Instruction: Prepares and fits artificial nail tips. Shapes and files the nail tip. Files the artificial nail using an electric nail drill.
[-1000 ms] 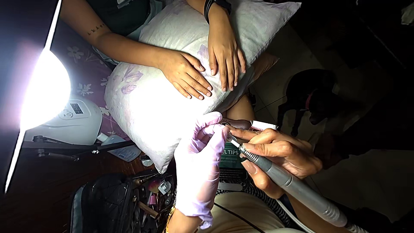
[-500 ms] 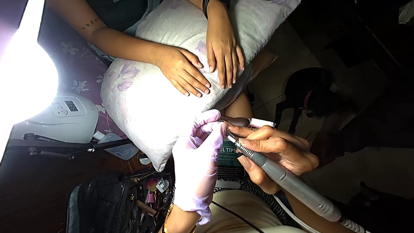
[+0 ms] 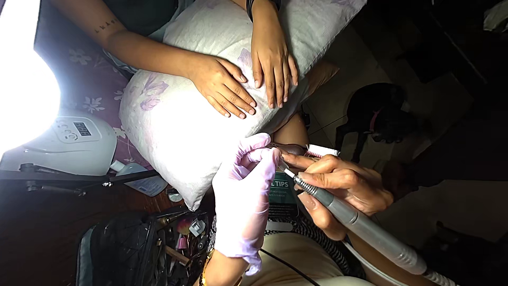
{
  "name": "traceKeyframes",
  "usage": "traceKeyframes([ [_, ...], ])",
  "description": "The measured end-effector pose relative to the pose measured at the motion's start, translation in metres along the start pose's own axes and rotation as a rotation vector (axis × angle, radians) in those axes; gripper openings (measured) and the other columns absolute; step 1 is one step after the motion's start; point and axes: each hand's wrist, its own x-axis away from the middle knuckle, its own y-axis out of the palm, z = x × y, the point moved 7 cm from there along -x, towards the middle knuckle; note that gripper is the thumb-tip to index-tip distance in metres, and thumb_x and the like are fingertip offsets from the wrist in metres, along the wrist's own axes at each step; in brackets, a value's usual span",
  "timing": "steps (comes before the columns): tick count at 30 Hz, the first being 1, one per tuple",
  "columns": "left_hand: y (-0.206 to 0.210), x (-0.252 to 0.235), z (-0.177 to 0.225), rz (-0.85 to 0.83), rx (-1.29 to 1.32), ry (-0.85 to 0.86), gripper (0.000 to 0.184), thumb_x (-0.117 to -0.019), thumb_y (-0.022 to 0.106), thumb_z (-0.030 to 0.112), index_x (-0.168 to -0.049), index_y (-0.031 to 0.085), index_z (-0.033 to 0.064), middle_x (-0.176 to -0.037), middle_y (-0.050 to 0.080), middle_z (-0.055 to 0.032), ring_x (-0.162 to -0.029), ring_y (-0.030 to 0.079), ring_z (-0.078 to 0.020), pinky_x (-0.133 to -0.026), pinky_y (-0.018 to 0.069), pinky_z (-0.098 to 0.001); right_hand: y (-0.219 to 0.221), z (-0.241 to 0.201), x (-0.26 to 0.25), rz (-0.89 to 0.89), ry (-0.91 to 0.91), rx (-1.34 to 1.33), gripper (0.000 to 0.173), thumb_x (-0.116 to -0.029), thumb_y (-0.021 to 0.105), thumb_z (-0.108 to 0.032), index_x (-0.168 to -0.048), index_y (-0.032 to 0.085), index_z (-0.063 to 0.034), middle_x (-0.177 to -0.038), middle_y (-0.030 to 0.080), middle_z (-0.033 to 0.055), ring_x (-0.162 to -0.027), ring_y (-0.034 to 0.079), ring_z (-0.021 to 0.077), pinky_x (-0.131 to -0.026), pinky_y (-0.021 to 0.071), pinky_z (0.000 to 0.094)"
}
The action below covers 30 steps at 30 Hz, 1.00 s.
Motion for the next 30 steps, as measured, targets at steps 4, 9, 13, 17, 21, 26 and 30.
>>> traceKeyframes([
  [4,0.0007,-0.0011,-0.0025,-0.004,0.021,-0.02,0.025,-0.0874,0.069,-0.003,-0.112,0.069,0.0034,-0.085,0.073,-0.006,-0.076,0.07,-0.0097,-0.072,0.0588,-0.0222,0.0002,0.0003,-0.0002,0.0,-0.009,0.014,0.017,-0.0937,0.067,-0.021,-0.096,0.067,-0.0037,-0.086,0.071,0.0052,-0.085,0.074,0.0155,-0.079,0.067,0.0346],
  [9,0.0008,-0.0009,-0.0036,-0.006,0.011,-0.034,0.026,-0.0876,0.069,-0.002,-0.113,0.07,0.0041,-0.086,0.073,-0.0062,-0.078,0.07,-0.0109,-0.074,0.059,-0.0235,0.0001,0.0021,0.0006,0.011,0.014,0.003,0.017,-0.0929,0.069,-0.021,-0.095,0.068,-0.0038,-0.086,0.072,0.0053,-0.085,0.075,0.0157,-0.077,0.0673,0.0338],
  [13,0.0028,-0.0006,-0.0021,-0.019,0.021,-0.02,0.024,-0.087,0.069,-0.001,-0.11,0.07,0.0046,-0.084,0.073,-0.0057,-0.076,0.07,-0.0105,-0.073,0.0588,-0.0232,-0.0017,0.0019,0.0011,0.011,0.0,0.002,0.019,-0.0931,0.068,-0.022,-0.096,0.066,-0.0034,-0.082,0.068,0.0046,-0.081,0.074,0.0155,-0.077,0.0676,0.0371],
  [17,0.0035,-0.001,-0.0024,-0.019,0.002,-0.031,0.025,-0.0866,0.069,0.0,-0.11,0.07,0.006,-0.082,0.073,-0.0046,-0.075,0.07,-0.01,-0.072,0.0583,-0.0231,-0.0035,0.0016,0.0017,0.002,0.011,0.003,0.018,-0.0932,0.067,-0.022,-0.095,0.065,-0.0037,-0.083,0.068,0.0049,-0.083,0.074,0.0161,-0.078,0.0672,0.0361],
  [21,0.0042,-0.0004,-0.0036,-0.018,0.002,-0.041,0.025,-0.0865,0.071,0.0,-0.11,0.071,0.0061,-0.083,0.073,-0.0051,-0.075,0.07,-0.0104,-0.072,0.0585,-0.023,-0.004,0.0018,0.0,0.003,0.001,0.021,0.017,-0.0931,0.068,-0.021,-0.094,0.066,-0.0036,-0.084,0.07,0.0044,-0.083,0.075,0.0148,-0.076,0.0675,0.0342],
  [26,0.0055,0.0001,-0.002,-0.039,-0.009,-0.028,0.025,-0.0871,0.071,0.002,-0.111,0.071,0.0081,-0.083,0.072,-0.0047,-0.075,0.069,-0.0108,-0.071,0.0583,-0.0233,-0.0063,0.0013,-0.0036,0.0,-0.015,0.013,0.017,-0.0932,0.067,-0.021,-0.092,0.066,-0.0037,-0.083,0.071,0.004,-0.082,0.075,0.0147,-0.077,0.0678,0.0353],
  [30,0.0055,-0.0004,-0.0023,-0.04,-0.016,-0.033,0.026,-0.0869,0.071,0.002,-0.112,0.071,0.0072,-0.083,0.073,-0.0048,-0.075,0.07,-0.0105,-0.071,0.0585,-0.0234,-0.0071,0.001,-0.0037,-0.016,-0.004,0.003,0.017,-0.093,0.066,-0.021,-0.094,0.065,-0.0036,-0.081,0.068,0.0037,-0.08,0.074,0.0145,-0.077,0.0679,0.0366],
])
